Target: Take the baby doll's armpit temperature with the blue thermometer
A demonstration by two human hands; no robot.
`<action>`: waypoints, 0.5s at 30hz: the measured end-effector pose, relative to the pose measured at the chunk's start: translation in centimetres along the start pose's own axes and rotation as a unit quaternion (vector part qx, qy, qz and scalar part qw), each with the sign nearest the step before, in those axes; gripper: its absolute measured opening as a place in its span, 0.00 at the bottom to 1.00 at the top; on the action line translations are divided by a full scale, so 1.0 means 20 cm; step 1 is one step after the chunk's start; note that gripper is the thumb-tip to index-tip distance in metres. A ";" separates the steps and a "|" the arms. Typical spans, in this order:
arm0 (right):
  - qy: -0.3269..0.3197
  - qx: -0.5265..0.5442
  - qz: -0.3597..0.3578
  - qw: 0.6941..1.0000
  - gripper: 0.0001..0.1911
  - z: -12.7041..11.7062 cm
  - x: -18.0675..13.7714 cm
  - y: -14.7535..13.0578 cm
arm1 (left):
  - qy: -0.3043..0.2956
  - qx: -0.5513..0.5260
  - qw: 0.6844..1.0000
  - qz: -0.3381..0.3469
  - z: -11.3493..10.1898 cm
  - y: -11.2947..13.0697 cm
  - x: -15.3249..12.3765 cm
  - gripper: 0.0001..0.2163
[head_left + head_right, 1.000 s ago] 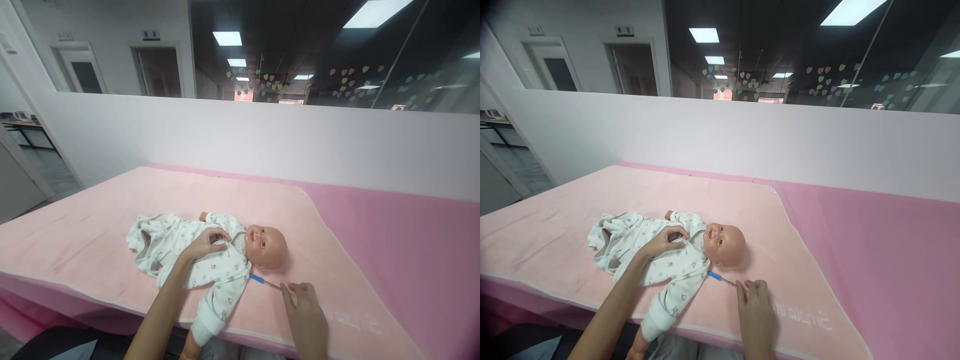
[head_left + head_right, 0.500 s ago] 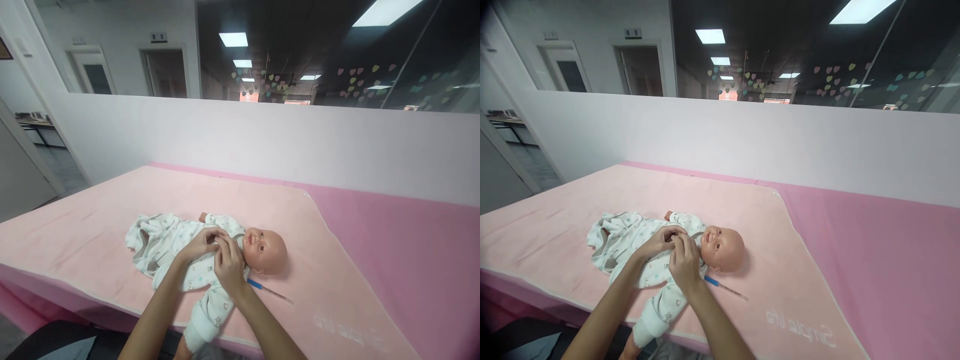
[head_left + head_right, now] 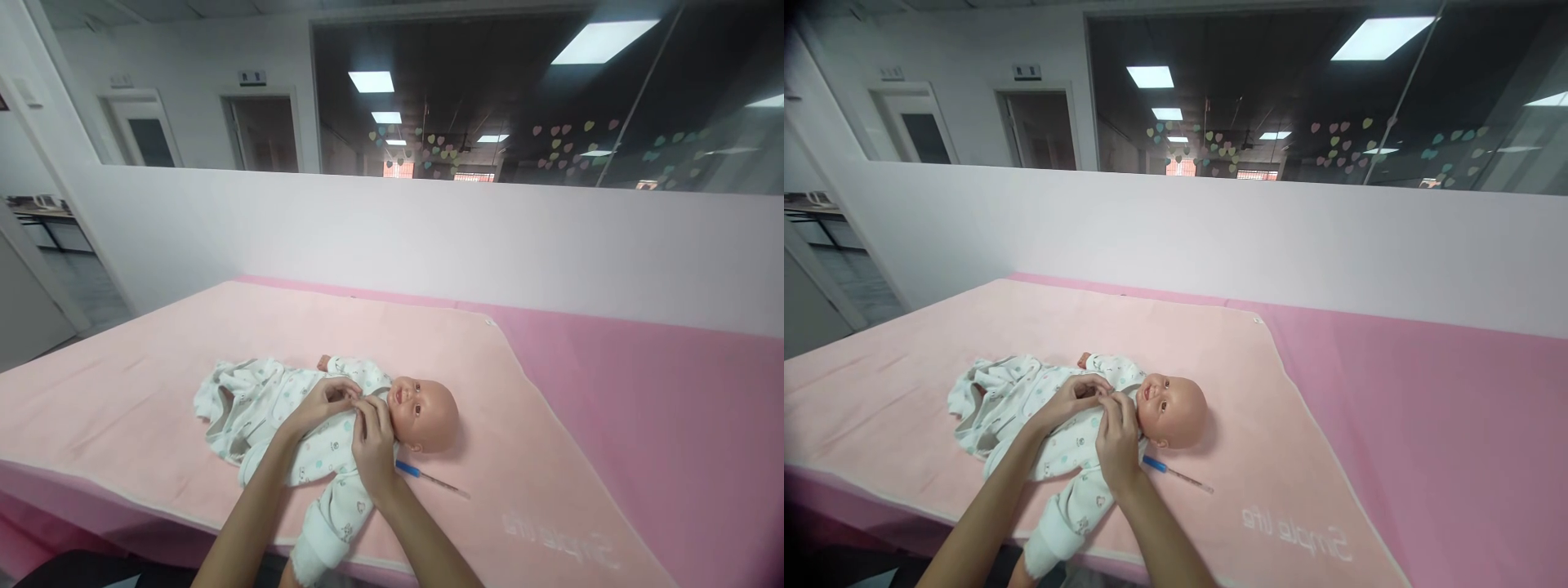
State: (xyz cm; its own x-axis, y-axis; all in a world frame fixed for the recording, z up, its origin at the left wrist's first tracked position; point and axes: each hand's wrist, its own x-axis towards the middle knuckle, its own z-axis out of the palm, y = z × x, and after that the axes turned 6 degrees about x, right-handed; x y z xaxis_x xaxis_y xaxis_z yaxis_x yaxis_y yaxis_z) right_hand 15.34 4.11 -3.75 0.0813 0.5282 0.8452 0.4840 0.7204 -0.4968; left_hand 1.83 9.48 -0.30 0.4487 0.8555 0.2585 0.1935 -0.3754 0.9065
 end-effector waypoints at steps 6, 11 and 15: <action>-0.007 -0.010 -0.015 1.000 0.10 0.00 0.00 0.01 | 0.012 0.002 1.000 -0.004 0.00 0.00 0.00 0.14; -0.015 -0.040 -0.023 0.999 0.09 -0.01 0.01 0.01 | 0.012 0.009 1.000 -0.007 0.00 0.01 0.00 0.13; -0.022 -0.050 -0.017 0.998 0.10 0.00 0.01 0.01 | 0.014 0.001 1.000 -0.013 0.00 0.01 0.00 0.13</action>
State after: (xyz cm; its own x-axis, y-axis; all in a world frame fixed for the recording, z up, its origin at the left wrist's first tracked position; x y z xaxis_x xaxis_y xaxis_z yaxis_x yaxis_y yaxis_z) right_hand 15.45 4.25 -3.72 0.0249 0.5248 0.8508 0.5701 0.6917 -0.4434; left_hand 1.95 9.38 -0.12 0.4197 0.8743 0.2438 0.2071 -0.3537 0.9121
